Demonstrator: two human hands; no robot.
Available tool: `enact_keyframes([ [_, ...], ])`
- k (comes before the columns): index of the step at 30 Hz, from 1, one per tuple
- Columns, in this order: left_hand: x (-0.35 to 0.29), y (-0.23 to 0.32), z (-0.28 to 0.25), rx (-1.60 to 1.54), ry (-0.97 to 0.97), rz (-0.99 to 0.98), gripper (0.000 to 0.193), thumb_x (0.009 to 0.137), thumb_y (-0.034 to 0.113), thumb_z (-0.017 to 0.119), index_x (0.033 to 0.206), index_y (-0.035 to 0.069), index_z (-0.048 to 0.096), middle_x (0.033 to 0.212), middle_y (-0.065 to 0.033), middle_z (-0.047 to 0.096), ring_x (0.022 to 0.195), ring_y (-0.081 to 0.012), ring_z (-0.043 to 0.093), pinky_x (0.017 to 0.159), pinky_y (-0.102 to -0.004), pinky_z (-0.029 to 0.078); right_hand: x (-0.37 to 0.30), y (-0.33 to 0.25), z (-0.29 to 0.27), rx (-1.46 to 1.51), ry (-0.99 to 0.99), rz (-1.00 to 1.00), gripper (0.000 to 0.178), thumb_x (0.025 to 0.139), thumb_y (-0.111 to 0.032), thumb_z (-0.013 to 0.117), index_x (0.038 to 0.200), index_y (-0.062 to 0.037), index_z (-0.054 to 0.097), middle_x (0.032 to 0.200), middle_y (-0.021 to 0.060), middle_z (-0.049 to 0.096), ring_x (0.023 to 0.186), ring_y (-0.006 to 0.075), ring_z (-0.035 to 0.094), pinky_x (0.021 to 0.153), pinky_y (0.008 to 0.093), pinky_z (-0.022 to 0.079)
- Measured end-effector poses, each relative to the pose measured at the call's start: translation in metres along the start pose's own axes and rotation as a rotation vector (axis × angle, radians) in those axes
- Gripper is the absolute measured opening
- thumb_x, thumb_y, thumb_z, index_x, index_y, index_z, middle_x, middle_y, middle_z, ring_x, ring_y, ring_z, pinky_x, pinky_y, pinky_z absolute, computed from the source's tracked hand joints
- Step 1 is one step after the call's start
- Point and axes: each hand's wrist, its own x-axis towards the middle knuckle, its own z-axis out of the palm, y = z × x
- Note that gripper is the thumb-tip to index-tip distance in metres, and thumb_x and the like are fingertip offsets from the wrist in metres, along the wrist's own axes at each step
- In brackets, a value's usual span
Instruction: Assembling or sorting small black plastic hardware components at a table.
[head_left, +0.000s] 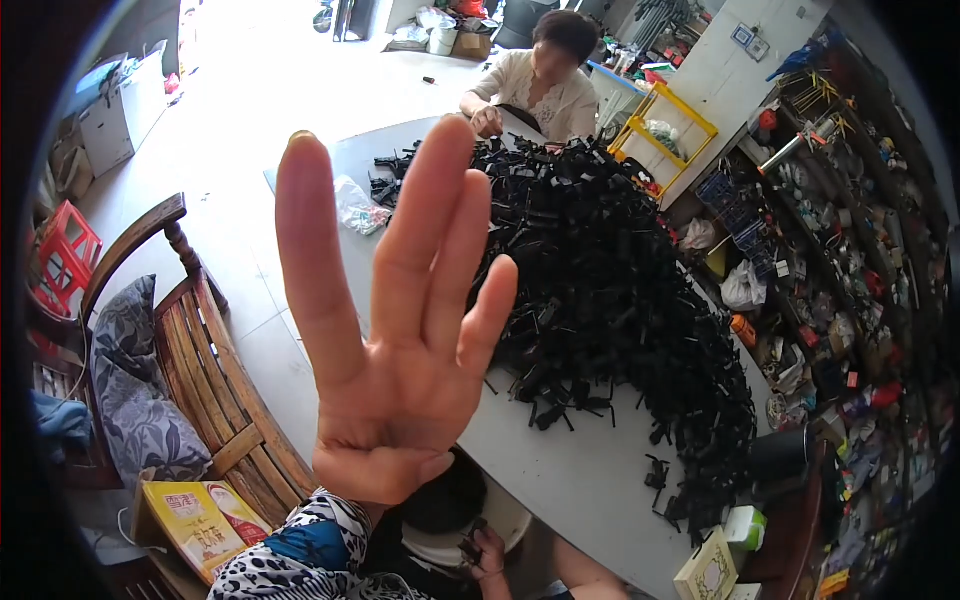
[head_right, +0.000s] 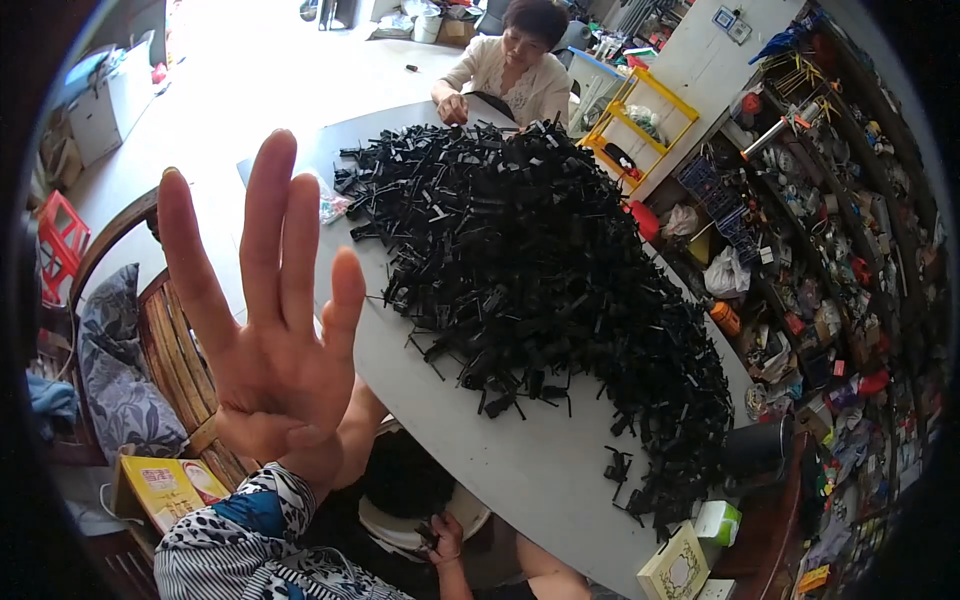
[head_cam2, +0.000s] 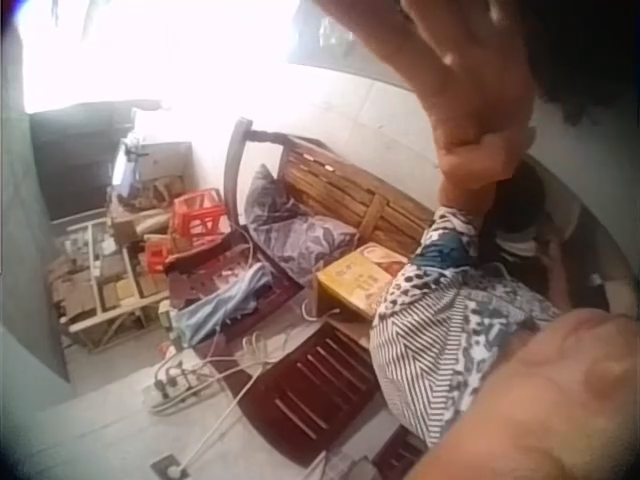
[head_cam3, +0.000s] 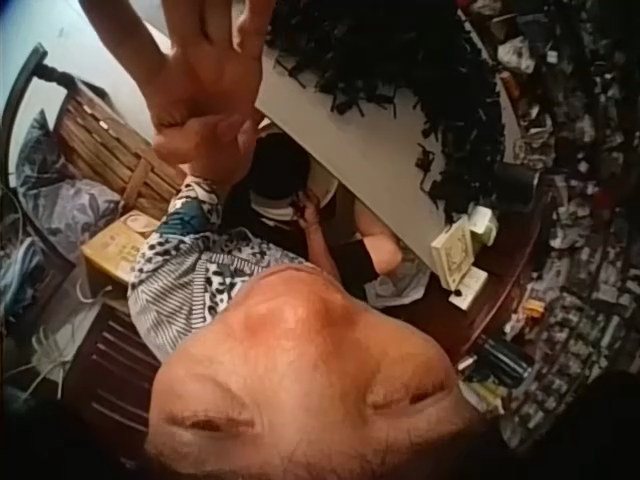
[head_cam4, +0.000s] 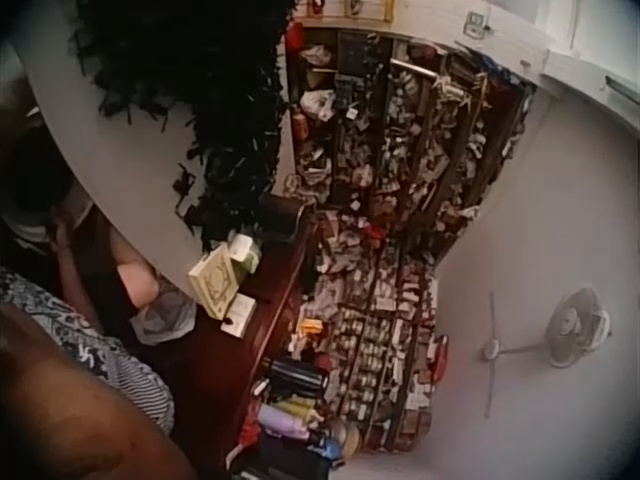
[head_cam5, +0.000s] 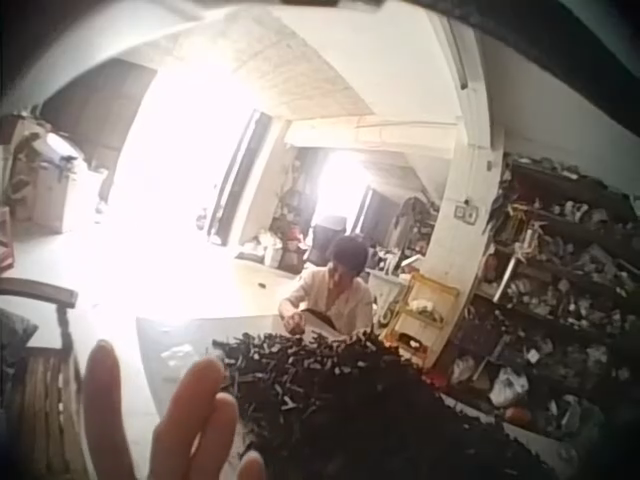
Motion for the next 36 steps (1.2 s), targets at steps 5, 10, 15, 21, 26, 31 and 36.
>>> enact_keyframes([
  [5, 0.000, 0.001, -0.007, 0.016, -0.068, 0.021, 0.117, 0.042, -0.020, 0.043, 0.129, 0.025, -0.019, 0.130, -0.0170, -0.029, 0.125, -0.0225, -0.018, 0.103, -0.0431, 0.005, -0.002, -0.003, 0.005, 0.004, -0.016, 0.034, 0.009, 0.079, -0.017, 0.052, 0.079, -0.0102, 0.046, 0.052, -0.0024, 0.035, 0.042, 0.0105, 0.040, 0.035, 0.0230, 0.034],
  [10, 0.000, -0.002, -0.004, -0.025, -0.023, 0.005, 0.116, 0.039, -0.019, 0.040, 0.129, 0.025, -0.019, 0.131, -0.0165, -0.029, 0.125, -0.0220, -0.019, 0.103, -0.0428, 0.004, -0.004, -0.008, 0.007, 0.031, -0.011, 0.029, 0.011, 0.079, -0.017, 0.052, 0.075, -0.0101, 0.044, 0.052, -0.0023, 0.035, 0.042, 0.0111, 0.040, 0.036, 0.0239, 0.036],
  [15, 0.000, -0.003, -0.004, -0.008, -0.032, -0.011, 0.116, 0.039, -0.019, 0.041, 0.129, 0.025, -0.019, 0.131, -0.0163, -0.029, 0.125, -0.0219, -0.018, 0.103, -0.0420, 0.005, -0.001, -0.004, 0.005, 0.011, -0.019, -0.005, 0.011, 0.079, -0.017, 0.051, 0.075, -0.0099, 0.044, 0.052, -0.0021, 0.035, 0.043, 0.0114, 0.040, 0.037, 0.0252, 0.039],
  [21, -0.003, -0.008, -0.001, -0.028, -0.006, -0.014, 0.116, 0.040, -0.018, 0.041, 0.130, 0.024, -0.018, 0.132, -0.0170, -0.027, 0.125, -0.0225, -0.017, 0.103, -0.0411, 0.007, 0.001, -0.002, -0.001, 0.042, -0.034, 0.005, 0.009, 0.079, -0.016, 0.051, 0.080, -0.0091, 0.046, 0.052, -0.0021, 0.036, 0.043, 0.0119, 0.042, 0.038, 0.0250, 0.039],
  [26, -0.003, -0.008, -0.003, -0.021, -0.008, -0.021, 0.115, 0.040, -0.017, 0.041, 0.130, 0.023, -0.017, 0.132, -0.0175, -0.026, 0.126, -0.0230, -0.016, 0.103, -0.0413, 0.007, -0.004, -0.007, 0.003, 0.051, 0.048, 0.059, 0.016, 0.077, -0.015, 0.056, 0.071, -0.0126, 0.041, 0.055, 0.0004, 0.043, 0.049, 0.0131, 0.050, 0.037, 0.0242, 0.039],
  [31, -0.003, -0.008, -0.004, 0.002, -0.014, -0.013, 0.115, 0.039, -0.016, 0.041, 0.131, 0.022, -0.016, 0.132, -0.0180, -0.025, 0.126, -0.0234, -0.016, 0.103, -0.0405, 0.007, -0.002, -0.006, 0.005, 0.094, -0.010, 0.075, 0.015, 0.077, -0.015, 0.057, 0.073, -0.0128, 0.042, 0.059, 0.0026, 0.048, 0.056, 0.0157, 0.056, 0.039, 0.0267, 0.042],
  [36, -0.002, -0.012, -0.001, -0.015, 0.014, -0.006, 0.115, 0.038, -0.016, 0.041, 0.131, 0.022, -0.016, 0.132, -0.0181, -0.025, 0.126, -0.0235, -0.016, 0.103, -0.0400, 0.006, -0.004, -0.010, 0.008, 0.061, 0.057, 0.046, 0.009, 0.078, -0.015, 0.052, 0.085, -0.0096, 0.048, 0.055, -0.0009, 0.040, 0.048, 0.0136, 0.046, 0.038, 0.0244, 0.039],
])
